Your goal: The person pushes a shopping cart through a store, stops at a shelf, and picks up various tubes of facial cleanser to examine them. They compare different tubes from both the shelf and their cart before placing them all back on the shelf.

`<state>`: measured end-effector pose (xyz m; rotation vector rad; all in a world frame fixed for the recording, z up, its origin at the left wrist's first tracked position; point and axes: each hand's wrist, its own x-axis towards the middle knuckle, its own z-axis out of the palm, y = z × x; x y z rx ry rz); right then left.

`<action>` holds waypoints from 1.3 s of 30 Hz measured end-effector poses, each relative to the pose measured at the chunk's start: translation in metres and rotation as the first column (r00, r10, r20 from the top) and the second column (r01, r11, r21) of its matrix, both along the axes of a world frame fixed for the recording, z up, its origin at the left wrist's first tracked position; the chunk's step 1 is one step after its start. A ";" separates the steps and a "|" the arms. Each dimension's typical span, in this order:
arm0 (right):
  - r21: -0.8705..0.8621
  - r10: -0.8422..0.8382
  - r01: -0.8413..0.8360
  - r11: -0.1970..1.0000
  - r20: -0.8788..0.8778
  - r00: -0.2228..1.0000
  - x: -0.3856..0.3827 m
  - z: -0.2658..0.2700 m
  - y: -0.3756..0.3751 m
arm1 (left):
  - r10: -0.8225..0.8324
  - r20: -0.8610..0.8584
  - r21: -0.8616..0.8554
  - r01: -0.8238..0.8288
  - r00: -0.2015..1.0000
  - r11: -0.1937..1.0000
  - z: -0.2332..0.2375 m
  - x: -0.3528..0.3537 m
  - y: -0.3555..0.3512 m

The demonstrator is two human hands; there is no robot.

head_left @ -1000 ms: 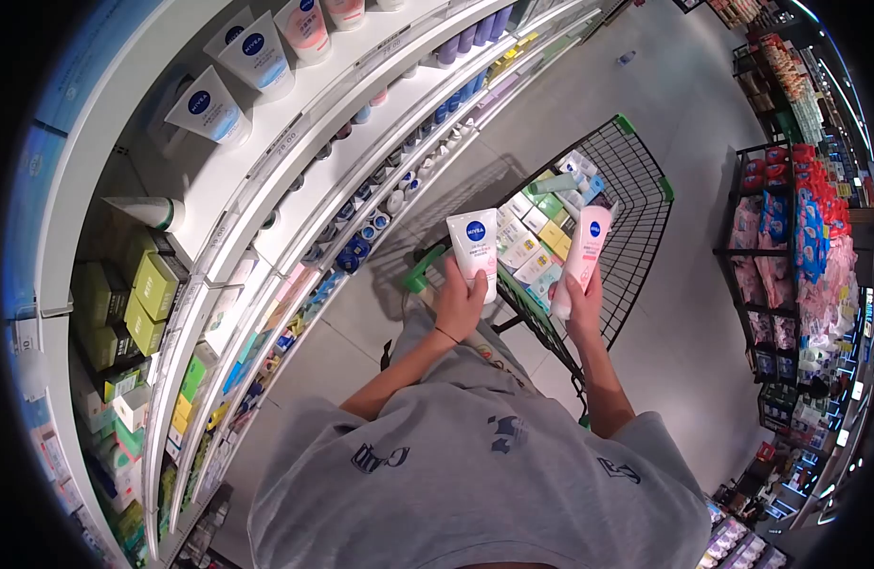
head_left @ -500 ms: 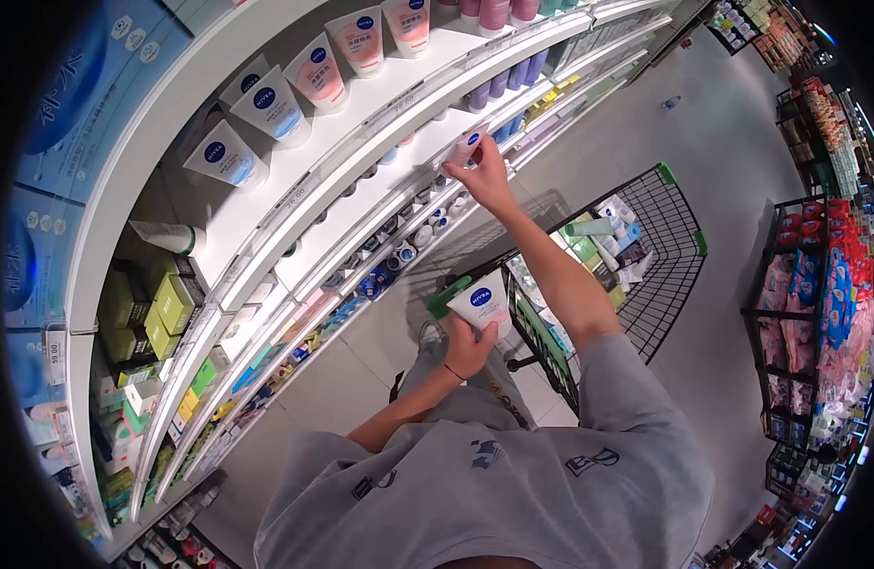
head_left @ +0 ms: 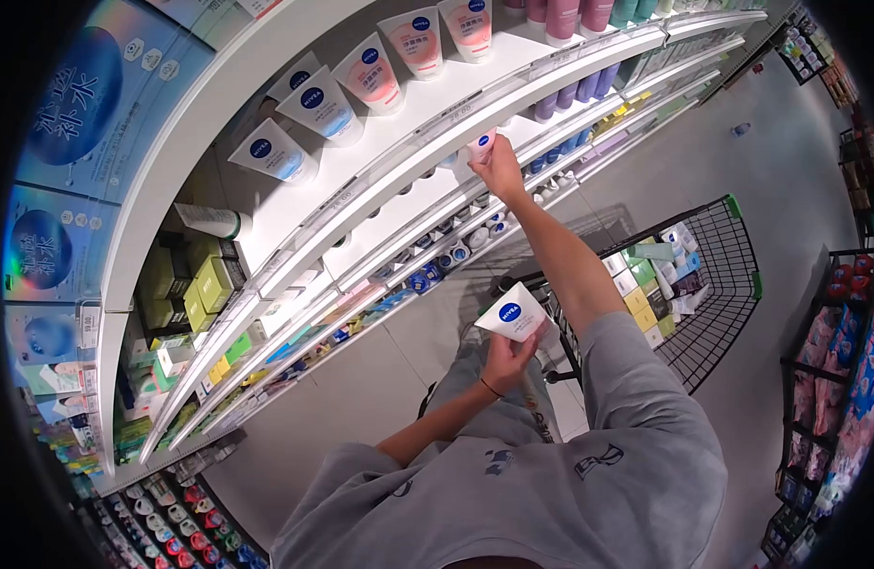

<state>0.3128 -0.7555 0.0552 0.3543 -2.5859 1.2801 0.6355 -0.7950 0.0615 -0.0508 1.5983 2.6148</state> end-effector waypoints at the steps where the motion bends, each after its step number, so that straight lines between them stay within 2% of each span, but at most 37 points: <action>1: 0.016 0.003 -0.003 1.000 0.004 1.000 -0.002 -0.006 0.001 | -0.009 -0.013 -0.006 0.009 1.000 1.000 0.001 -0.001 0.000; 7: 0.057 0.024 -0.025 0.998 0.016 1.000 -0.009 -0.017 0.000 | -0.069 -0.048 -0.012 0.068 0.996 0.998 0.009 -0.009 -0.005; 11: 0.164 0.023 -0.026 0.986 0.018 1.000 -0.009 -0.024 0.005 | 0.053 -0.004 0.043 -0.053 0.999 0.998 0.007 -0.007 -0.007; 14: 0.245 -0.166 0.158 0.956 0.014 0.986 0.001 -0.004 0.020 | 0.151 -0.008 0.056 -0.151 0.988 0.987 0.029 -0.015 -0.032; 16: -0.138 -0.074 0.089 0.986 0.109 0.991 0.036 0.037 0.034 | 0.241 -0.032 0.094 -0.237 0.970 0.967 0.064 -0.031 -0.057; 17: -0.232 -0.092 0.102 0.967 0.056 0.994 0.064 0.069 0.034 | 0.296 -0.047 0.114 -0.289 0.954 0.951 0.083 -0.042 -0.068; 18: -0.388 0.018 0.008 0.921 0.063 0.998 0.076 0.080 0.041 | 0.288 -0.122 0.077 -0.281 0.950 0.957 0.094 -0.056 -0.083; 19: -0.375 0.023 0.003 0.927 0.064 0.998 0.091 0.108 0.039 | 0.275 -0.190 0.035 -0.273 0.943 0.961 0.106 -0.071 -0.095; 21: -0.358 0.291 -0.264 0.896 0.023 0.956 0.122 0.191 0.024 | 0.308 -0.355 0.005 -0.328 0.882 0.945 0.148 -0.108 -0.112; 23: -0.172 0.391 -0.416 0.893 -0.161 0.906 0.127 0.242 -0.001 | 0.299 -0.470 -0.151 -0.409 0.831 0.900 0.177 -0.145 -0.128; 24: -0.081 0.410 -0.427 0.900 -0.172 0.896 0.118 0.250 -0.010 | 0.296 -0.543 -0.205 -0.466 0.786 0.861 0.189 -0.161 -0.133; 25: -0.090 0.399 -0.434 0.896 -0.264 0.878 0.109 0.251 -0.024 | 0.291 -0.612 -0.248 -0.528 0.735 0.812 0.199 -0.175 -0.137; 26: -0.134 0.388 -0.433 0.891 -0.268 0.882 0.095 0.248 -0.036 | 0.289 -0.630 -0.235 -0.532 0.721 0.813 0.209 -0.186 -0.141; 28: -0.178 0.382 -0.441 0.880 -0.286 0.879 0.073 0.243 -0.054 | 0.302 -0.642 -0.465 -0.671 0.705 0.578 0.221 -0.202 -0.153; 30: -0.138 0.318 -0.345 0.928 -0.185 0.930 0.056 0.236 -0.067 | 0.325 -0.619 -0.495 -0.676 0.715 0.546 0.213 -0.222 -0.163; 31: -0.138 0.319 -0.349 0.927 -0.202 0.926 0.047 0.228 -0.072 | 0.351 -0.581 -0.531 -0.669 0.734 0.520 0.206 -0.230 -0.166; 33: -0.104 0.310 -0.334 0.937 -0.197 0.930 0.029 0.211 -0.079 | 0.343 -0.630 -0.496 -0.701 0.697 0.513 0.194 -0.241 -0.171; 35: -0.067 0.320 -0.340 0.938 -0.207 0.924 0.028 0.204 -0.082 | 0.315 -0.530 -0.659 -0.616 0.787 0.431 0.181 -0.248 -0.179; 37: 0.092 0.251 -0.237 0.967 -0.181 0.951 0.030 0.195 -0.081 | 0.328 -0.528 -0.658 -0.621 0.783 0.426 0.180 -0.248 -0.178; 39: 0.094 0.249 -0.235 0.967 -0.185 0.951 0.026 0.192 -0.082 | 0.297 -0.464 -0.748 -0.548 0.835 0.374 0.180 -0.248 -0.179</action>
